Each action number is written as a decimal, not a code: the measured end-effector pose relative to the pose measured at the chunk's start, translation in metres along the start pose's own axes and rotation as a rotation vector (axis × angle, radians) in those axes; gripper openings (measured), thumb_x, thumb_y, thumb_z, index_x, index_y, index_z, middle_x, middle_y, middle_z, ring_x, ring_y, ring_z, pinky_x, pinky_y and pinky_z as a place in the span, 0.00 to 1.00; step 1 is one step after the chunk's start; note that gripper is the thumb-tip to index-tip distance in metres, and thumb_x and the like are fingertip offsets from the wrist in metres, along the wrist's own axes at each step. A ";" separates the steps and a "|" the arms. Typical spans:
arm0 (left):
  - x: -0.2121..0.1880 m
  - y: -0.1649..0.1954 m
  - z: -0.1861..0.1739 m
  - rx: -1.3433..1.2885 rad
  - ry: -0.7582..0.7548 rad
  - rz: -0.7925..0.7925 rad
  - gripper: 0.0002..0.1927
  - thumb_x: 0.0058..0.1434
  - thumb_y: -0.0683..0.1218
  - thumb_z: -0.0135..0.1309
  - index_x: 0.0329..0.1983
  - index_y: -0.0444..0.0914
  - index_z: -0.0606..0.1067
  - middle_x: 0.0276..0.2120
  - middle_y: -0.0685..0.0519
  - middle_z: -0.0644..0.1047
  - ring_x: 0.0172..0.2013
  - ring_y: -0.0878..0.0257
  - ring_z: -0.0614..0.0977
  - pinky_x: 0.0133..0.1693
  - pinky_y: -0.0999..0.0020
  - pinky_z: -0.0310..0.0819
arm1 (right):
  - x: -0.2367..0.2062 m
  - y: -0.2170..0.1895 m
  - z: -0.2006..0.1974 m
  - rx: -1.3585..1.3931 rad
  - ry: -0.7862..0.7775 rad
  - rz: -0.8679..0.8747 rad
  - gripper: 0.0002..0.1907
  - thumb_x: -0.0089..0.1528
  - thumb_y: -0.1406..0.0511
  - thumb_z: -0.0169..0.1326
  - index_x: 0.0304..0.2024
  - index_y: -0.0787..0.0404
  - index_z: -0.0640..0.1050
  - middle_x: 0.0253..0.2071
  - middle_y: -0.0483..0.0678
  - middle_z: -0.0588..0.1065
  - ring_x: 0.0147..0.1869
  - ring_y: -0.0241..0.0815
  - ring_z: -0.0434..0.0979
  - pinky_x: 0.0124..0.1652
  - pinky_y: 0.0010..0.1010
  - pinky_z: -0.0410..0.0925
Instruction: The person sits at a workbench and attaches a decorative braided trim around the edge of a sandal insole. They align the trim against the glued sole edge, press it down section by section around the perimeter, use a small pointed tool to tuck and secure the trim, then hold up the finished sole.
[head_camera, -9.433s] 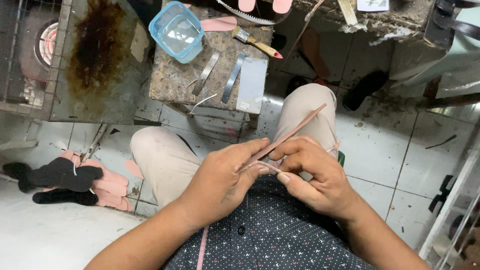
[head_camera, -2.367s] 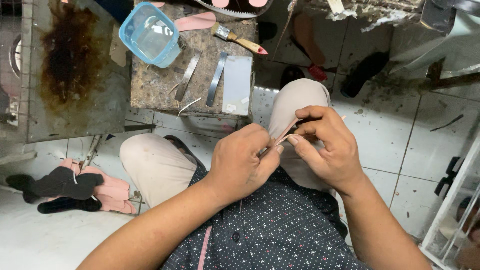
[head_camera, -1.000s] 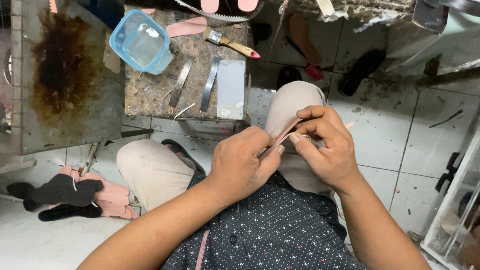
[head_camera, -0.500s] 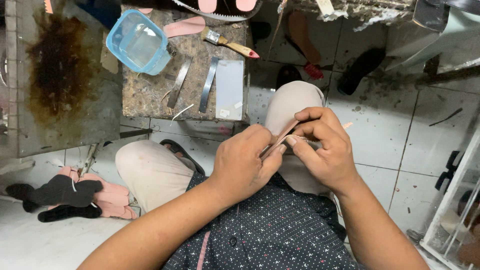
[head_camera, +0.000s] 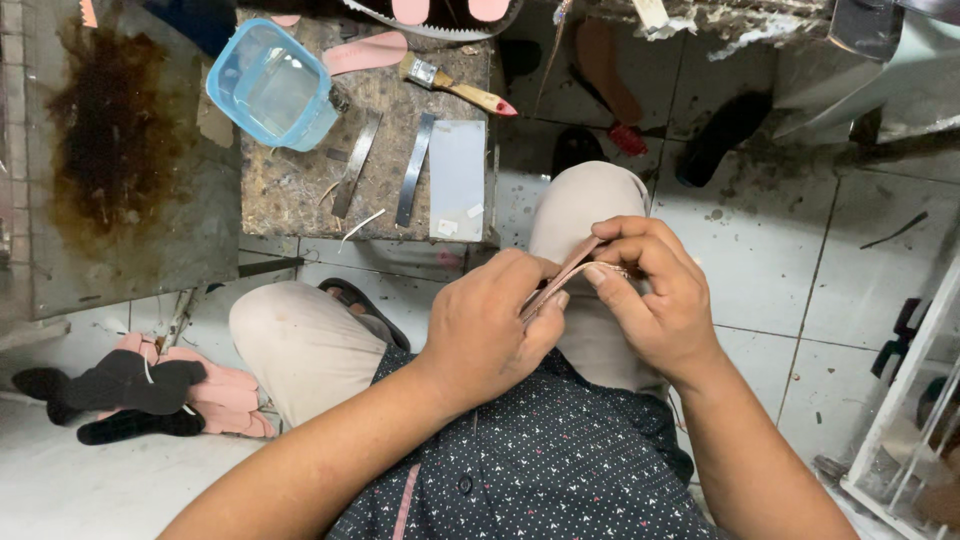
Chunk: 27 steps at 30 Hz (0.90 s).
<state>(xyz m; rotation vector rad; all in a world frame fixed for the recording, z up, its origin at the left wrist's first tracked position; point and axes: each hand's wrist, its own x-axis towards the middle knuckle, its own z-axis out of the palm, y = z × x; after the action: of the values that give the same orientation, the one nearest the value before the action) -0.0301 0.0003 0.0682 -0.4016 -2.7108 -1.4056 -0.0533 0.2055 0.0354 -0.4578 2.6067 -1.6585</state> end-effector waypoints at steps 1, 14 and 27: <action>0.000 -0.001 0.000 0.010 -0.009 0.000 0.08 0.61 0.46 0.58 0.40 0.38 0.75 0.35 0.50 0.75 0.33 0.50 0.81 0.33 0.57 0.73 | 0.000 0.000 0.000 -0.007 0.001 0.002 0.06 0.63 0.69 0.59 0.40 0.66 0.76 0.54 0.52 0.76 0.46 0.38 0.77 0.45 0.26 0.71; 0.001 -0.008 0.006 0.030 -0.028 -0.022 0.09 0.61 0.46 0.60 0.36 0.37 0.73 0.32 0.48 0.75 0.31 0.49 0.80 0.31 0.56 0.72 | 0.000 0.003 0.002 0.014 0.000 -0.019 0.06 0.63 0.69 0.59 0.39 0.66 0.77 0.54 0.52 0.75 0.48 0.38 0.77 0.44 0.26 0.71; 0.012 0.020 -0.020 -0.167 0.027 0.091 0.06 0.60 0.40 0.61 0.38 0.35 0.77 0.38 0.48 0.80 0.34 0.54 0.83 0.35 0.66 0.77 | 0.003 -0.029 -0.036 0.016 -0.034 -0.036 0.10 0.59 0.69 0.62 0.42 0.65 0.78 0.58 0.55 0.70 0.50 0.38 0.73 0.46 0.26 0.70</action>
<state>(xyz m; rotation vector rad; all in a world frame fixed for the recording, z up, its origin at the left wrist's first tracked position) -0.0379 -0.0023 0.0980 -0.5053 -2.5281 -1.6044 -0.0558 0.2247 0.0771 -0.5304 2.5742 -1.6655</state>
